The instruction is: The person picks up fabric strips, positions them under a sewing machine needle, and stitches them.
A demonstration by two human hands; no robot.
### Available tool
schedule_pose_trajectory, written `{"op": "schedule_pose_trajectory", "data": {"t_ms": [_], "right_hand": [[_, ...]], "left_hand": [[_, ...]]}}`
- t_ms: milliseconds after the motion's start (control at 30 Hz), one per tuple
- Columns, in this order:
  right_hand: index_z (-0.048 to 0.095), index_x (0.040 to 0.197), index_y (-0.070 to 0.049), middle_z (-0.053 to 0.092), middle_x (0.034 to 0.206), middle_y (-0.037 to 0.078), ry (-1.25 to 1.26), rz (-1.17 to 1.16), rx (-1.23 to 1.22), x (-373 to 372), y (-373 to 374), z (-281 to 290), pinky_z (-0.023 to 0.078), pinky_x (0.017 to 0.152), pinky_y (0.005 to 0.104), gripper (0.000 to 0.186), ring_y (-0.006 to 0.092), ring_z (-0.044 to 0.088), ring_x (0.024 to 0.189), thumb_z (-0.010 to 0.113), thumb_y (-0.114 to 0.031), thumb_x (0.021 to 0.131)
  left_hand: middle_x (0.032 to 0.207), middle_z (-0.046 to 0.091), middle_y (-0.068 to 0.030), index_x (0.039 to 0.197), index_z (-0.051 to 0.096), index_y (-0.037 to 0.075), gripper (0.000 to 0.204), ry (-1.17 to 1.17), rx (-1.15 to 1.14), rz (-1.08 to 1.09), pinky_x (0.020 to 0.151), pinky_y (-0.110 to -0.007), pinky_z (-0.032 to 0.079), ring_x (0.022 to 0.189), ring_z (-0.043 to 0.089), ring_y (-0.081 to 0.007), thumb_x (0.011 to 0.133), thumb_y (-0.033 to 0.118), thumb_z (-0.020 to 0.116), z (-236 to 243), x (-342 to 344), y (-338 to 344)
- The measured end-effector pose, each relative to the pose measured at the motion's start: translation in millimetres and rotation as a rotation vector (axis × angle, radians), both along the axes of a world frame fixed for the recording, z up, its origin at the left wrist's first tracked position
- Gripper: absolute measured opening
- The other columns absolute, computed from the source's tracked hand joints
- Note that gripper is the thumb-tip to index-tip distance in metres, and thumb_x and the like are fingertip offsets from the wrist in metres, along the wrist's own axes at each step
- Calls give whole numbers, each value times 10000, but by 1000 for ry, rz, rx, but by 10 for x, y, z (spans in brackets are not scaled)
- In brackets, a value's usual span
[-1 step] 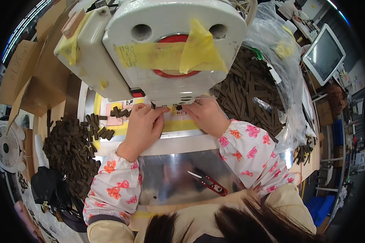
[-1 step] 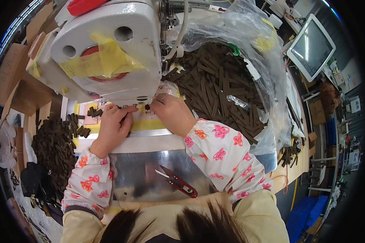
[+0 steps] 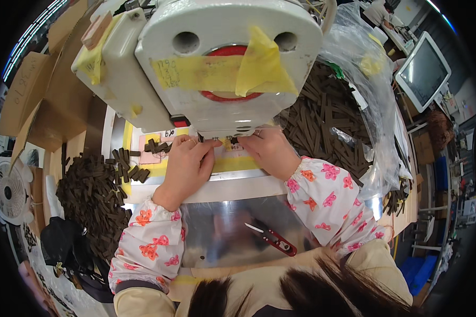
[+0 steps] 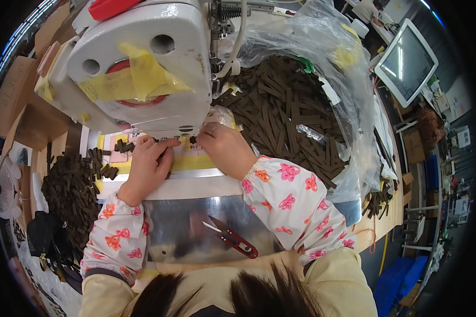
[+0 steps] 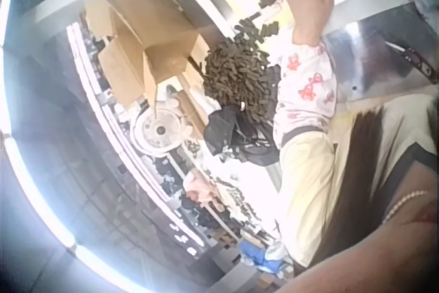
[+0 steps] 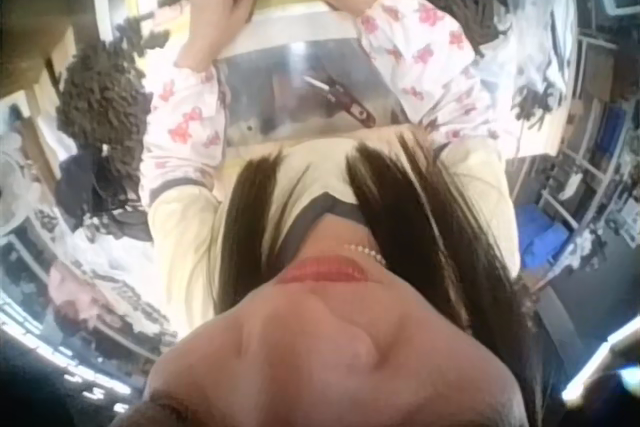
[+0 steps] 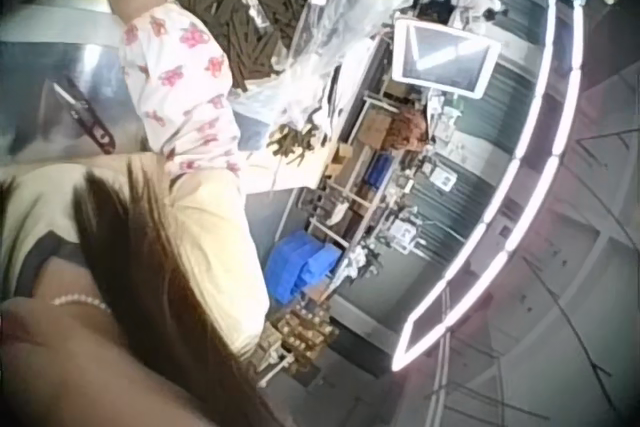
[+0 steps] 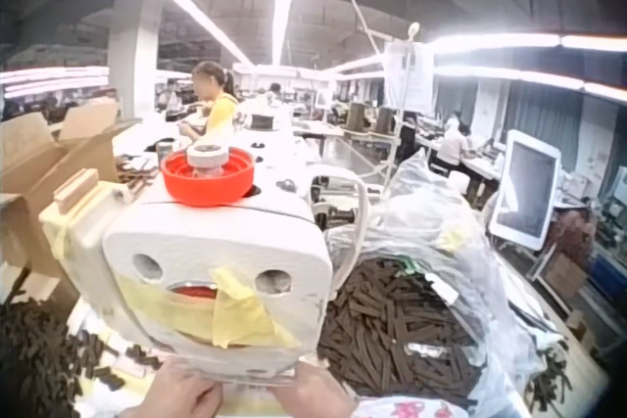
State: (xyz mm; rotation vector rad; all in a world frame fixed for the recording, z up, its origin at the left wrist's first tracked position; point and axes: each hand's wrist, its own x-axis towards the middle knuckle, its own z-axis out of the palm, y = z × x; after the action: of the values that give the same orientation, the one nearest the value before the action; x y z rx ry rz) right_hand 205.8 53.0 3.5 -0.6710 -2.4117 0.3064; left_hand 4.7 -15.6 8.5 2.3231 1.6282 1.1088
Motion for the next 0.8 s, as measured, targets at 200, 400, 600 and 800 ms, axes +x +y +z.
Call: {"op": "schedule_pose_trajectory", "data": {"t_ms": [200, 400, 600, 800], "right_hand": [[626, 873, 4, 577, 925, 134, -56, -2, 18, 30, -15, 4, 493, 712, 366, 172, 287, 570, 877, 575, -17, 710], [634, 871, 5, 562, 889, 138, -13, 23, -18, -46, 33, -81, 491, 711, 366, 193, 290, 563, 870, 588, -25, 686], [624, 840, 4, 567, 873, 134, -28, 11, 36, -26, 2, -2, 493, 703, 368, 167, 288, 567, 867, 583, -31, 683], [627, 827, -12, 587, 883, 111, 48, -41, 30, -18, 3, -1, 494, 709, 362, 148, 274, 574, 863, 581, -39, 689]], "left_hand": [[552, 506, -63, 886, 659, 77, 174, -2, -5, -15, 743, -354, 412, 577, 509, -241, 748, 14, 574, 10, -13, 27], [579, 509, -67, 890, 658, 75, 173, 20, -3, -12, 748, -358, 413, 603, 515, -239, 750, 14, 579, 28, -35, 41], [594, 519, -56, 920, 658, 98, 221, 46, 82, -50, 733, -369, 413, 600, 518, -227, 731, 9, 584, -5, 10, 49], [660, 584, -47, 997, 651, 148, 328, 329, -16, -49, 708, -356, 406, 603, 551, -214, 700, 41, 564, 123, 90, 45]]}}
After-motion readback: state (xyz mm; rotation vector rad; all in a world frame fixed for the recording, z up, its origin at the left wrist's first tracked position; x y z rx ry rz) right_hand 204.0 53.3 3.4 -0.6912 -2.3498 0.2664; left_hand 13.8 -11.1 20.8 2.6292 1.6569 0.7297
